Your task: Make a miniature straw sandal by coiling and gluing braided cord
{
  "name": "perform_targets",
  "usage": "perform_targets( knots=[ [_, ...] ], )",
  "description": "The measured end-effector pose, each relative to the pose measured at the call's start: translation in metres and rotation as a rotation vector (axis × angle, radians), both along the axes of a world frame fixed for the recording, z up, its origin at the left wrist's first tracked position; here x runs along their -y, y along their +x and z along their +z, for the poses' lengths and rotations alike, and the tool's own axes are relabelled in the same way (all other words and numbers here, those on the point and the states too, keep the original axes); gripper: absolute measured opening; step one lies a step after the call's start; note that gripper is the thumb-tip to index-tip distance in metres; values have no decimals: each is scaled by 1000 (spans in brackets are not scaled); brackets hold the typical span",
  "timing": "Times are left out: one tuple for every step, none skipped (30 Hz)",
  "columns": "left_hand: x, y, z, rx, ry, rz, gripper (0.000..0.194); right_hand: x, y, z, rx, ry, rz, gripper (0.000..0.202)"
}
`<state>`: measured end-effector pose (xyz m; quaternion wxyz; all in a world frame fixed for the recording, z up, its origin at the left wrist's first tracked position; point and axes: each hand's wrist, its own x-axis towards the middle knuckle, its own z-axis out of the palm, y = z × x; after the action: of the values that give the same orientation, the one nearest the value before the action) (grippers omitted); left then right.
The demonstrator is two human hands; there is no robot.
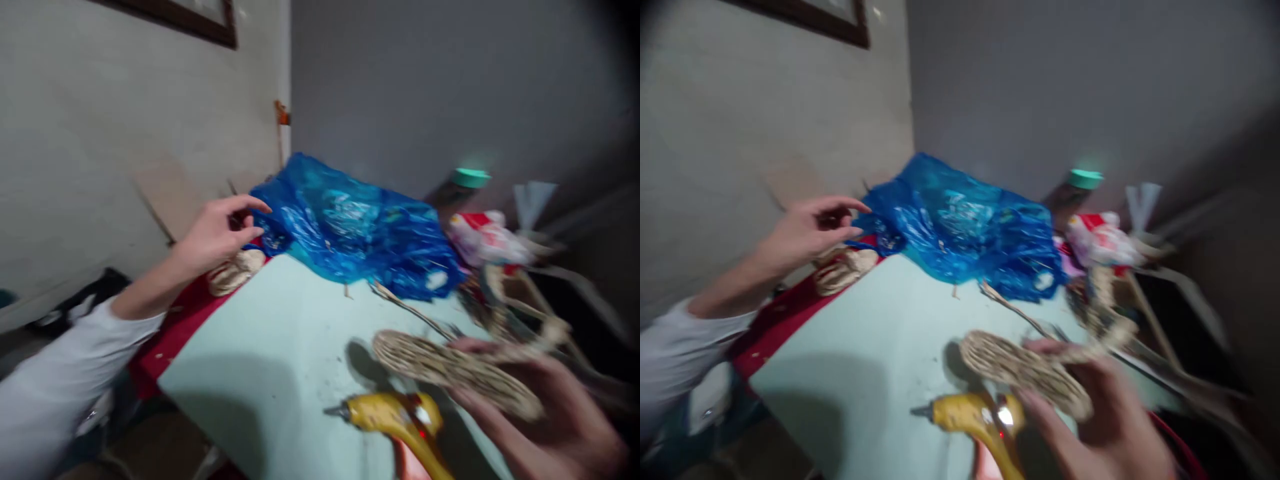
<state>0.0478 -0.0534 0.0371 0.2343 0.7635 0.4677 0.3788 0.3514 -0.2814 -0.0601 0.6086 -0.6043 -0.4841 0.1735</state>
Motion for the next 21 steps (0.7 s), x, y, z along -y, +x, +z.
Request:
perform_targets(
  knots=[
    [13, 12, 4, 64, 2, -74, 31, 3, -2, 6, 42, 18, 42, 31],
    [25, 22, 6, 102, 18, -129, 26, 4, -4, 11, 54, 19, 73, 31],
    [36, 32, 7, 99, 38, -171, 18, 4, -5, 15, 55, 19, 110, 29],
    [44, 42, 6, 124, 64, -216, 12, 2, -6, 18, 41, 33, 131, 29],
    [51, 50, 4, 144, 74, -280, 10, 1, -7, 20, 30, 43, 151, 30],
    [57, 59, 1, 131, 53, -343, 10, 0, -7, 22, 18, 51, 165, 31],
    [61, 67, -1, 128, 50, -403, 10, -1, -8, 22, 7, 62, 177, 31],
    [63, 74, -4, 121, 43, -457, 11, -1, -9, 23, 0, 70, 188, 32],
    [65, 80, -6, 119, 33, -499, 13, -1, -9, 23, -6, 77, 195, 31],
    [67, 86, -8, 124, 26, -532, 14, 0, -10, 24, -11, 85, 203, 31],
    [68, 91, -9, 131, 18, -558, 15, 0, -11, 24, -16, 93, 212, 30],
    [70, 95, -10, 138, 11, -575, 16, 0, -11, 25, -24, 101, 218, 30],
    [71, 98, -10, 144, 6, -590, 17, 1, -11, 26, -34, 109, 224, 31],
    [72, 101, -11, 148, -1, -602, 18, 1, -11, 27, -46, 115, 230, 31],
    [74, 104, -12, 153, -8, -614, 18, 1, -11, 27, -58, 120, 237, 31],
    [75, 106, -13, 156, -22, -627, 18, 0, -11, 28, -72, 122, 245, 31],
    [76, 109, -14, 161, -41, -641, 18, 0, -11, 28, -84, 124, 252, 31],
    [77, 111, -15, 169, -61, -653, 17, 0, -11, 28, -94, 125, 259, 32],
    [78, 113, -17, 172, -81, -663, 17, 0, -11, 27, -100, 128, 265, 33],
    [79, 115, -18, 173, -101, -668, 17, -1, -11, 27, -103, 131, 269, 34],
    [79, 116, -19, 172, -114, -669, 17, -1, -10, 27, -103, 132, 271, 34]
  ],
)
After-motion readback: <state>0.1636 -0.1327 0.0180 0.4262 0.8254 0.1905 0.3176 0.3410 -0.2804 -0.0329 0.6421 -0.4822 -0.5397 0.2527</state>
